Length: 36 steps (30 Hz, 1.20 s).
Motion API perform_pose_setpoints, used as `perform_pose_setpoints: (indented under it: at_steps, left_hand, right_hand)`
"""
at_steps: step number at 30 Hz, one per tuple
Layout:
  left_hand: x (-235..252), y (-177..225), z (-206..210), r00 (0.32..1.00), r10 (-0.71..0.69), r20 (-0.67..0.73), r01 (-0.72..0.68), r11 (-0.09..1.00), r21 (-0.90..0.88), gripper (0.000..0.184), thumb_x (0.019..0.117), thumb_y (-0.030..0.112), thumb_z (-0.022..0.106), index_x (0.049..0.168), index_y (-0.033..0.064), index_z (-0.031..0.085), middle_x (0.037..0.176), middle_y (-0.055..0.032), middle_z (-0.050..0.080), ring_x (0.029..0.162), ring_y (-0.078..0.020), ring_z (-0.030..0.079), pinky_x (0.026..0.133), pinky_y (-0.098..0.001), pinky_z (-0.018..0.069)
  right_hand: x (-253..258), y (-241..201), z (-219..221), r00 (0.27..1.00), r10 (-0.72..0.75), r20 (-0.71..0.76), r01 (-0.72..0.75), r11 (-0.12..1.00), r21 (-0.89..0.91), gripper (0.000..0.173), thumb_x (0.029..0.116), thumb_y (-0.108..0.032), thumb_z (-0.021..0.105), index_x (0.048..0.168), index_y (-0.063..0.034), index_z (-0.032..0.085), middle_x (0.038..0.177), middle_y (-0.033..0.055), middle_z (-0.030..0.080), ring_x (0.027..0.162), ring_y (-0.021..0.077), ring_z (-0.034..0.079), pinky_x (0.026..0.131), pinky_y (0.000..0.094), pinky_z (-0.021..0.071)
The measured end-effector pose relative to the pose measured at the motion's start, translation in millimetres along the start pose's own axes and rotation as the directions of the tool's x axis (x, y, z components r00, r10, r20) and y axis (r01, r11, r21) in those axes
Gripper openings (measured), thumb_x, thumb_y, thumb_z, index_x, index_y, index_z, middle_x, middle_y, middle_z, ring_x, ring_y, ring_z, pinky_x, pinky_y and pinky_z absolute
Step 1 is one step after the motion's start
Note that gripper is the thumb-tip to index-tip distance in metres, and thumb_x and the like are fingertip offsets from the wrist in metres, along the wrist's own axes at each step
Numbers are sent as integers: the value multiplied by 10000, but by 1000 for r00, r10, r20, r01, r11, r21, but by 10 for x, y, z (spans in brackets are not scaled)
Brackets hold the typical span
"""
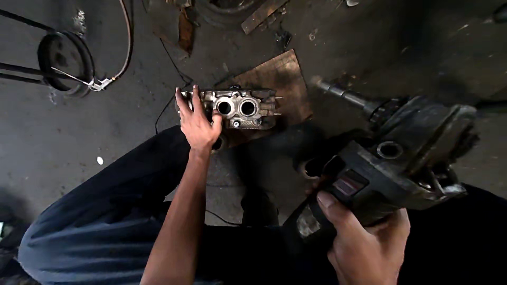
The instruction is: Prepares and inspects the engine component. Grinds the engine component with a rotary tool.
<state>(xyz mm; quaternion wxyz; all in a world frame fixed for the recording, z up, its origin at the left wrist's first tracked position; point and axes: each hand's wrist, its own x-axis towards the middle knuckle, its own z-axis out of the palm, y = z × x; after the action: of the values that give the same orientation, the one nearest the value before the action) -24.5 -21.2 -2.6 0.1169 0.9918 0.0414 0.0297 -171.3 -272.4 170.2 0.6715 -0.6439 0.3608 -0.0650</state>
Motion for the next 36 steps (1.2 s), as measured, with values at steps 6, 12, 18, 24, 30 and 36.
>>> perform_pose_setpoints:
  at_steps: [6,12,18,24,30,36]
  left_hand:
    - [136,-148,-88,995,75,62,-75,997,2,778,832,493,473,1555,206,466,1482,-288,482,1075,-454,646,699,-607,533]
    - [329,-307,-167,987,122,108,-121,992,-20,737,863,506,423,1526,194,499,1372,-282,558,962,-442,669,652,-614,527]
    - [617,-762,-267,983,107,152,-85,987,-139,734,903,525,369,1525,155,491,1374,-267,568,1077,-427,651,774,-650,517]
    - [746,-1323,-262,986,122,116,-90,963,-254,707,928,494,332,1505,129,513,1339,-242,613,1128,-376,648,852,-613,525]
    - [730,-1369,-205,989,112,100,-78,951,-300,735,920,545,332,1507,144,518,1326,-224,622,1076,-353,664,813,-604,533]
    - [632,-1404,-199,987,146,62,-119,940,-319,729,914,514,342,1502,120,518,1313,-223,617,1019,-341,673,760,-580,543]
  right_hand:
    - [-25,-70,23,999,-30,22,29,999,40,542,761,-96,810,1203,-78,496,982,-30,731,857,126,742,775,306,662]
    - [-39,-80,25,999,-25,32,24,999,38,556,767,-85,805,1215,-91,476,990,-50,731,861,118,743,768,298,666]
    - [-47,-117,55,999,-29,36,28,999,15,594,768,-88,798,1241,-59,440,1012,-54,717,893,106,738,786,297,661]
    - [-24,-28,124,994,43,98,-48,998,48,585,786,45,752,1274,-18,436,1051,-43,714,989,108,721,898,321,629]
    - [-16,68,192,987,50,155,-55,998,26,538,813,11,723,1267,-27,437,1024,-19,709,929,149,728,859,356,638]
    - [-40,52,227,971,24,236,-39,997,60,430,865,2,669,1240,-73,474,1007,-7,727,921,171,735,864,369,634]
